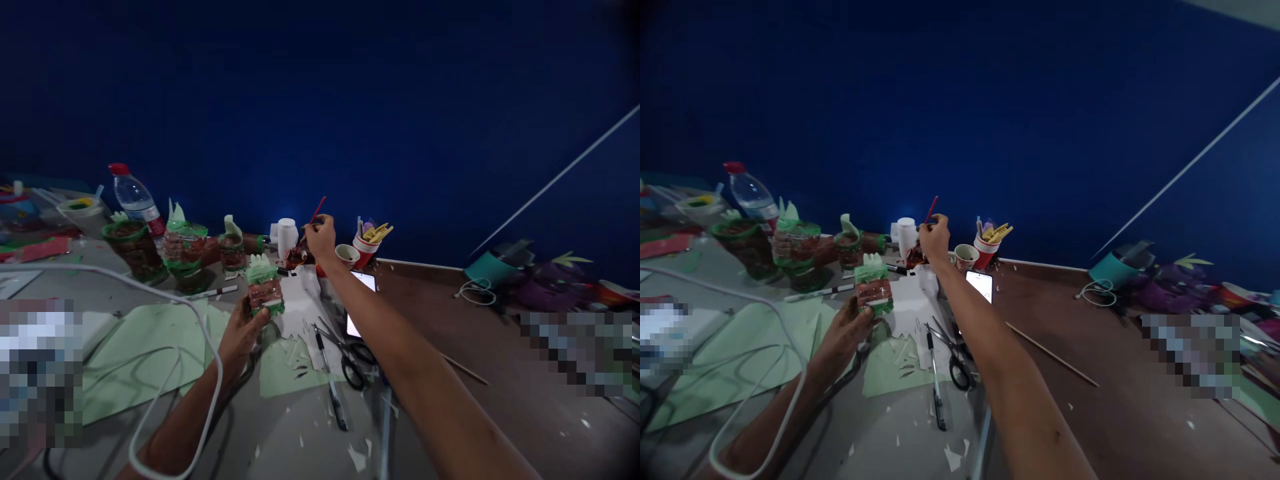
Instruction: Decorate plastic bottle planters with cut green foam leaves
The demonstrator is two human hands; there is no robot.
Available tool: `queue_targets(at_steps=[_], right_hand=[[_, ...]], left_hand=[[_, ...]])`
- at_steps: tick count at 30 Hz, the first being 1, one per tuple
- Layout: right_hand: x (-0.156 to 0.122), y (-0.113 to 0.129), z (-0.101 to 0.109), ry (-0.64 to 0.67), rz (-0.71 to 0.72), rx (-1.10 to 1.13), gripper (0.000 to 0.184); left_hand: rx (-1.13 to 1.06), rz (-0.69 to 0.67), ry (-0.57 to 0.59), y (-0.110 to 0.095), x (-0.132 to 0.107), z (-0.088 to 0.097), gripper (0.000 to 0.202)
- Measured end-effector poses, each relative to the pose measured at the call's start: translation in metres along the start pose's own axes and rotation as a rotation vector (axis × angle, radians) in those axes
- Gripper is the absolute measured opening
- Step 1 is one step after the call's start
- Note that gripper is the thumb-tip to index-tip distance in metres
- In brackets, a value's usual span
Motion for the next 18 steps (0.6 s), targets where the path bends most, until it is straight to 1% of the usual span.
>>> queue_targets(at_steps=[3,6,9,11,14,16,18], right_hand=[[-0.005,0.004,-0.009,0.139,0.026,-0.034,0.018],[-0.008,0.003,-0.014,0.256,0.014,-0.084,0.019],[-0.008,-0.004,-0.015,0.346,-0.018,-0.114,0.018],[-0.007,-0.009,-0.013,0.374,-0.038,-0.123,0.024],[-0.007,-0.013,-0.009,0.372,-0.054,-0.124,0.028],[-0.009,-0.013,-0.007,0.366,-0.055,-0.109,0.027],[-0.01,-0.012,-0.005,0.348,-0.059,-0.077,0.019]], left_hand=[[-0.016,-0.004,-0.024,0.0,0.0,0.001,0.053],[-0.007,-0.009,-0.025,0.001,0.0,0.002,0.051],[0.014,-0.015,-0.019,-0.001,0.0,0.001,0.051],[0.03,-0.014,-0.017,-0.003,-0.002,-0.001,0.053],[0.032,0.0,-0.001,-0.007,-0.004,-0.005,0.056],[0.032,0.015,0.011,-0.007,-0.005,-0.007,0.058],[0.036,0.023,0.015,-0.005,-0.004,-0.005,0.058]])
Point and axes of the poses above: each hand's wrist, its own x-axis towards the middle knuckle, its own z-axis out of the back of the hand, y = z × x, the point moved 6 cm from there along x, towards the middle knuckle, and after that the axes turned 1 degree about -x, right-handed, at the moved point
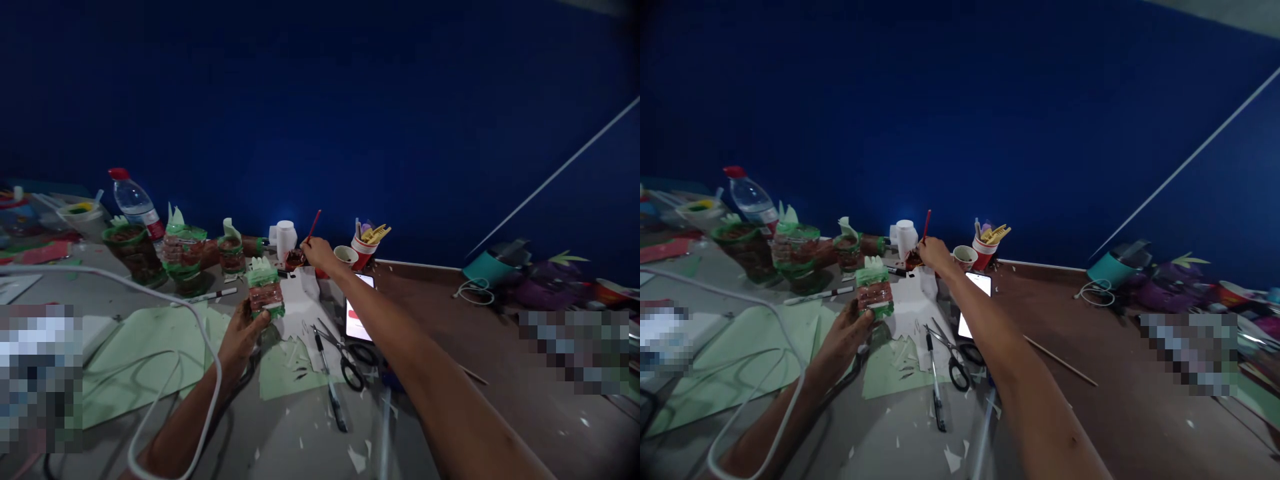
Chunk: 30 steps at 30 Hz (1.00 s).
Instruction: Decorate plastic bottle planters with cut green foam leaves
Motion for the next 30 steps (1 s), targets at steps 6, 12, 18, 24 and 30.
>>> queue_targets(at_steps=[6,12,18,24,30], right_hand=[[-0.01,-0.005,0.031,-0.144,-0.027,0.234,0.015],[-0.057,-0.023,0.064,-0.205,-0.083,0.644,0.029],[-0.135,-0.028,0.067,-0.099,-0.106,0.964,0.028],[-0.178,-0.019,0.06,-0.027,-0.129,1.236,0.018],[-0.188,-0.009,0.058,-0.074,-0.055,1.173,0.015]], left_hand=[[-0.04,-0.018,0.004,0.008,0.006,0.007,0.05],[-0.065,0.038,0.016,0.007,0.002,0.001,0.056],[-0.099,0.091,0.03,0.017,0.0,0.001,0.049],[-0.118,0.086,0.088,0.02,-0.005,-0.009,0.044],[-0.081,0.07,0.094,0.023,-0.003,-0.008,0.049]])
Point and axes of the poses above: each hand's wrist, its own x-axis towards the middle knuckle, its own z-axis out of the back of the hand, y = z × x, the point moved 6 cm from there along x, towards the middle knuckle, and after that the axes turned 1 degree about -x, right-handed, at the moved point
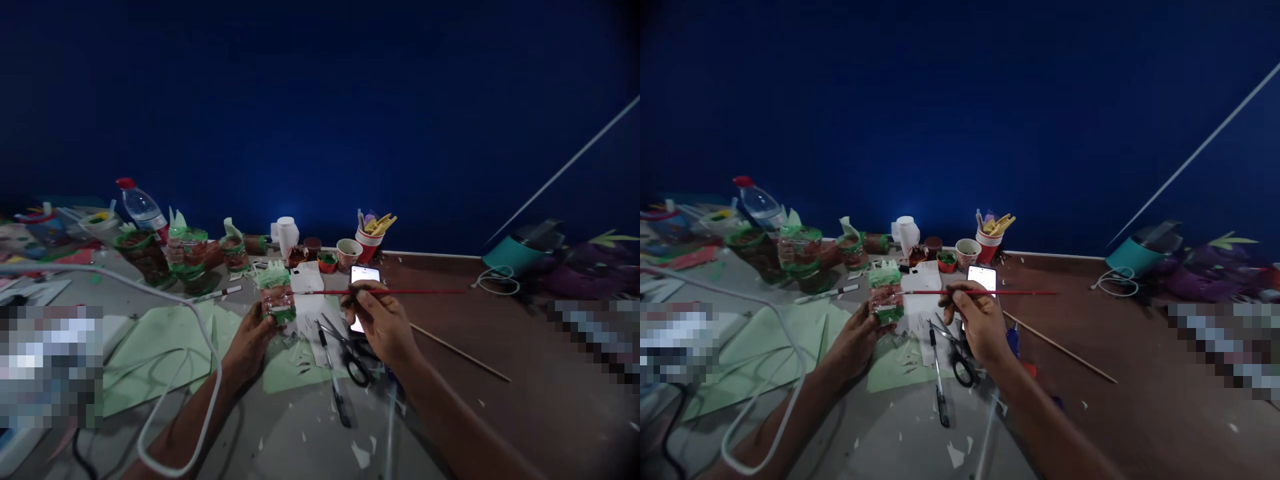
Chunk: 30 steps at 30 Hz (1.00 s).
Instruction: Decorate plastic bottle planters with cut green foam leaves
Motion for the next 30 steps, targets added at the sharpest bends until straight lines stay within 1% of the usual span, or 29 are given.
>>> queue_targets(at_steps=[3,7,12,15,19,24,27,30], right_hand=[[-0.003,-0.008,0.001,0.023,0.022,-0.044,0.012],[-0.006,-0.018,0.001,0.068,0.02,-0.073,0.009],[-0.011,-0.013,-0.006,0.084,0.031,-0.119,0.008],[-0.014,-0.009,-0.012,0.105,0.037,-0.15,0.008],[-0.017,-0.006,-0.016,0.124,0.046,-0.152,0.008],[-0.018,-0.006,-0.016,0.146,0.073,-0.185,0.011],[-0.018,-0.005,-0.015,0.153,0.085,-0.229,0.012],[-0.017,-0.003,-0.014,0.141,0.078,-0.271,0.013]], left_hand=[[0.073,-0.044,-0.002,-0.005,-0.001,-0.002,0.048],[0.206,-0.132,-0.003,-0.02,-0.003,-0.007,0.04],[0.338,-0.196,-0.059,-0.03,-0.003,-0.003,0.037],[0.405,-0.235,-0.049,-0.031,-0.003,-0.002,0.037],[0.437,-0.267,-0.051,-0.028,-0.004,0.0,0.036],[0.541,-0.307,0.011,-0.025,-0.001,0.001,0.036],[0.587,-0.327,0.02,-0.024,0.0,0.003,0.036],[0.567,-0.319,0.01,-0.023,0.0,0.004,0.039]])
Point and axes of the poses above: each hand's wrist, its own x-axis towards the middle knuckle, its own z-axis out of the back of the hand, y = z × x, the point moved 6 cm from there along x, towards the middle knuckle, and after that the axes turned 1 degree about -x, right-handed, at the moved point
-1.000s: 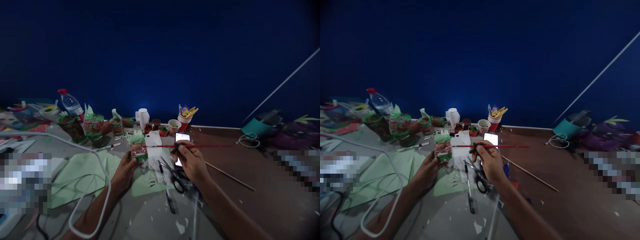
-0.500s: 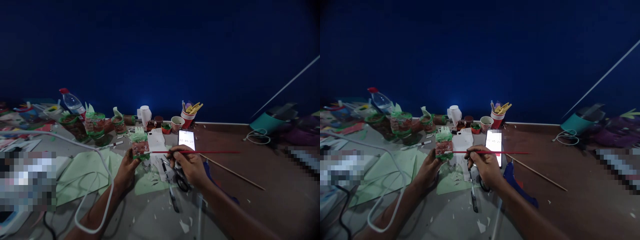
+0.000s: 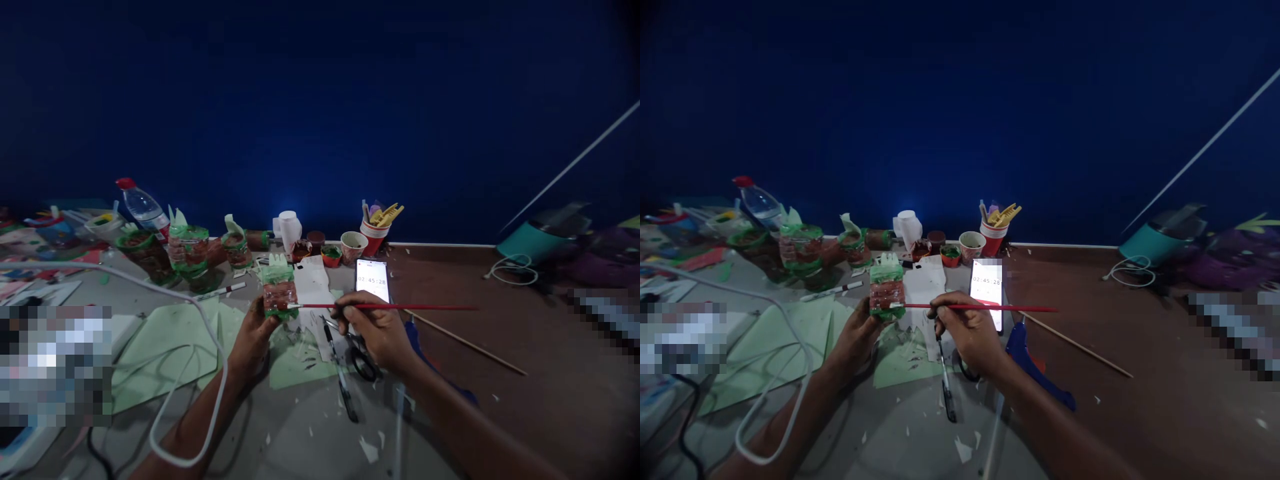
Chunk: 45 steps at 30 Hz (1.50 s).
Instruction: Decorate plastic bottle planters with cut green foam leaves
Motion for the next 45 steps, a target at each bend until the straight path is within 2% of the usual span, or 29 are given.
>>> queue_targets(at_steps=[9,17,24,28,34,40,45], right_hand=[[0.006,-0.003,0.012,-0.031,-0.053,-0.056,0.016],[0.009,0.0,0.023,-0.104,-0.028,-0.12,0.012],[0.004,0.006,0.013,-0.056,-0.018,0.062,0.01],[0.0,0.006,0.002,-0.005,-0.037,0.055,0.012],[0.0,0.006,-0.002,0.02,-0.009,-0.018,0.012],[-0.001,0.011,0.007,-0.026,-0.017,-0.12,0.01],[-0.002,0.016,-0.001,0.027,0.05,-0.117,0.009]], left_hand=[[-0.153,0.05,-0.05,0.0,0.001,0.002,0.039],[-0.415,0.164,0.002,0.007,0.0,-0.007,0.047],[-0.203,0.126,-0.06,0.009,0.0,0.0,0.046],[-0.137,0.097,-0.05,0.012,-0.001,0.0,0.049],[-0.036,0.03,0.003,0.003,0.0,-0.003,0.041],[-0.037,0.014,0.0,0.002,0.001,-0.004,0.044],[-0.102,0.045,-0.03,0.0,0.0,-0.005,0.047]])
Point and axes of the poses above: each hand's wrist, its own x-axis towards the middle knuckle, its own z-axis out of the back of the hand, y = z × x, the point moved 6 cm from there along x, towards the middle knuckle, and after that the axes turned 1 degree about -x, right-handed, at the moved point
